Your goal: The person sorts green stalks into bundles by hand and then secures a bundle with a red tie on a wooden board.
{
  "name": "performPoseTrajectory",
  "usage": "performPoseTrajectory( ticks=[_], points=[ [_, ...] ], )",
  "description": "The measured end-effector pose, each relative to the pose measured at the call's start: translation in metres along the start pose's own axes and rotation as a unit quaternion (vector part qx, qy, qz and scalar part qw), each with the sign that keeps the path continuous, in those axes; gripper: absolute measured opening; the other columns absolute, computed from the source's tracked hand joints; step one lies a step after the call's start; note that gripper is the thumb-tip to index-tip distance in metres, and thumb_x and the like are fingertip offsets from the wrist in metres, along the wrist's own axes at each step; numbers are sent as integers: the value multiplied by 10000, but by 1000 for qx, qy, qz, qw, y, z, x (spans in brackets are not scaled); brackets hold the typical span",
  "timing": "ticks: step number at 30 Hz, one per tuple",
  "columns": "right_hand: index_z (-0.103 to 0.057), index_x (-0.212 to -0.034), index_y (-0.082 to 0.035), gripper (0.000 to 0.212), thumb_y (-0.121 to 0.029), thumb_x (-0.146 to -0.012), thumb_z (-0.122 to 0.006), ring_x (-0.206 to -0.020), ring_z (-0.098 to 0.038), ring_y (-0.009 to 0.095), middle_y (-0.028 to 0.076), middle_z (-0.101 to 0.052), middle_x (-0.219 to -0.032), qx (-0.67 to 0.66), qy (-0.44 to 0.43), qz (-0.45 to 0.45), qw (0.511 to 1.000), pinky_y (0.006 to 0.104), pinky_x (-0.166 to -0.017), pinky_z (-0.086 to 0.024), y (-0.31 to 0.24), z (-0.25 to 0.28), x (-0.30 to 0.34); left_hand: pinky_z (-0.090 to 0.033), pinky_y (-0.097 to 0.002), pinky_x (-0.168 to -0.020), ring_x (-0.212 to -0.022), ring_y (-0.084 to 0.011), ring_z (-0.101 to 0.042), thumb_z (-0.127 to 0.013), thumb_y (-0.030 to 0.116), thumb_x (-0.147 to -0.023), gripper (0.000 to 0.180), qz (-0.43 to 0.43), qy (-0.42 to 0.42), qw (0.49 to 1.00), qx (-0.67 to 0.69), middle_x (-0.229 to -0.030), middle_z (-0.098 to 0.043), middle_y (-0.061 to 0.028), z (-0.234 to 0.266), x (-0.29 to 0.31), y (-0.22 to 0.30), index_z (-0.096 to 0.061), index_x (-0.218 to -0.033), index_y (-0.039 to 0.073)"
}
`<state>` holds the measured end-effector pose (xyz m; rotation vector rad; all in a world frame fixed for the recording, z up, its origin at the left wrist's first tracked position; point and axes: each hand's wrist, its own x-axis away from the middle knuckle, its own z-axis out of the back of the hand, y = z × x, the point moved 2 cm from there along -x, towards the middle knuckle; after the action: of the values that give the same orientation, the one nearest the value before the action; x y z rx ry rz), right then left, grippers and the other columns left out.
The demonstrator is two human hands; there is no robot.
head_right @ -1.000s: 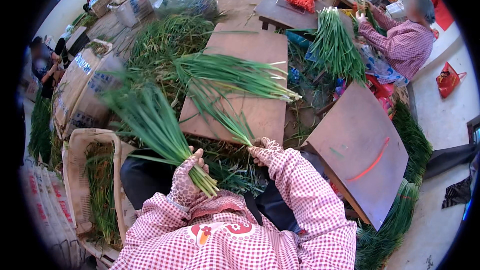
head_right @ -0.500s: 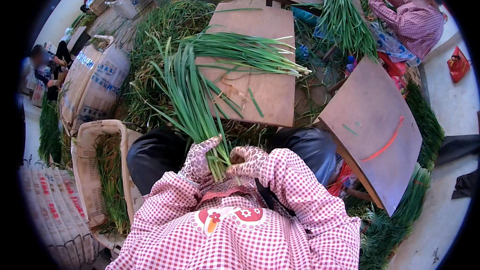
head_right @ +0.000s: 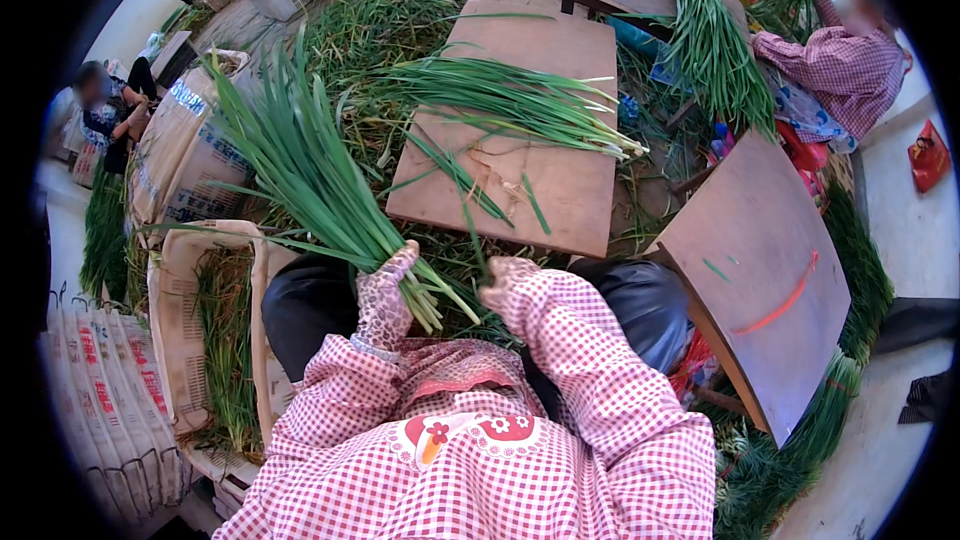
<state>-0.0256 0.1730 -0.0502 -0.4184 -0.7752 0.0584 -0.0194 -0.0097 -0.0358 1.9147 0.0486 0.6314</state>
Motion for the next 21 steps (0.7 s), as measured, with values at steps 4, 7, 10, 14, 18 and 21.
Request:
performPoseTrajectory(
  ticks=[4, 7, 10, 14, 18, 21],
  points=[
    [-536, -1113, -12, 598, -520, -798, -519, -1060, -525, 321, 210, -558, -1100, 85, -102, -74, 988, 397, -892, -415, 28, 20, 41, -492, -312, -523, -633, -149, -566, -718, 12, -692, 252, 21, -35, 999, 7, -782, -594, -35, -2, -9, 17, -576, -898, 44],
    [-516, -1173, -42, 524, -408, -804, -582, -1056, -519, 330, 196, -546, -1109, -16, 151, 81, 985, 388, -900, -417, -1, 26, 57, -481, -294, -569, -645, -135, -566, -712, 18, -701, 227, 25, -73, 997, 1, -776, -588, -20, -6, -14, -2, -576, -880, 50],
    [-546, -1159, -108, 416, -249, -778, -632, -979, -547, 325, 169, -548, -1045, 31, 206, 265, 942, 373, -858, -446, -45, 16, 52, -478, -285, -595, -680, -135, -577, -704, -8, -694, 224, 75, -57, 995, 38, -798, -605, -29, -6, -5, -9, -593, -881, 44],
    [-587, -1085, -101, 339, -257, -786, -620, -935, -571, 324, 167, -543, -1070, 70, 166, 182, 967, 360, -808, -472, -37, -2, 32, -477, -277, -675, -750, -140, -596, -682, 5, -713, 212, 107, -87, 990, 8, -842, -627, -51, -12, 1, -9, -606, -911, 15],
    [-576, -1102, -104, 349, -282, -801, -592, -975, -553, 325, 169, -527, -1107, 93, 136, 185, 969, 364, -834, -459, -38, -4, 36, -464, -278, -594, -683, -140, -578, -661, 47, -739, 127, 48, -75, 996, -10, -777, -604, -40, -10, -4, -3, -604, -852, 37],
    [-568, -1114, -106, 359, -301, -812, -572, -1005, -539, 326, 171, -516, -1135, 82, 70, 231, 967, 368, -854, -449, -38, -7, 49, -459, -271, -583, -648, -130, -564, -682, 38, -717, 161, -23, -38, 999, -23, -761, -599, -28, -1, -11, 15, -603, -857, 39]
  ],
)
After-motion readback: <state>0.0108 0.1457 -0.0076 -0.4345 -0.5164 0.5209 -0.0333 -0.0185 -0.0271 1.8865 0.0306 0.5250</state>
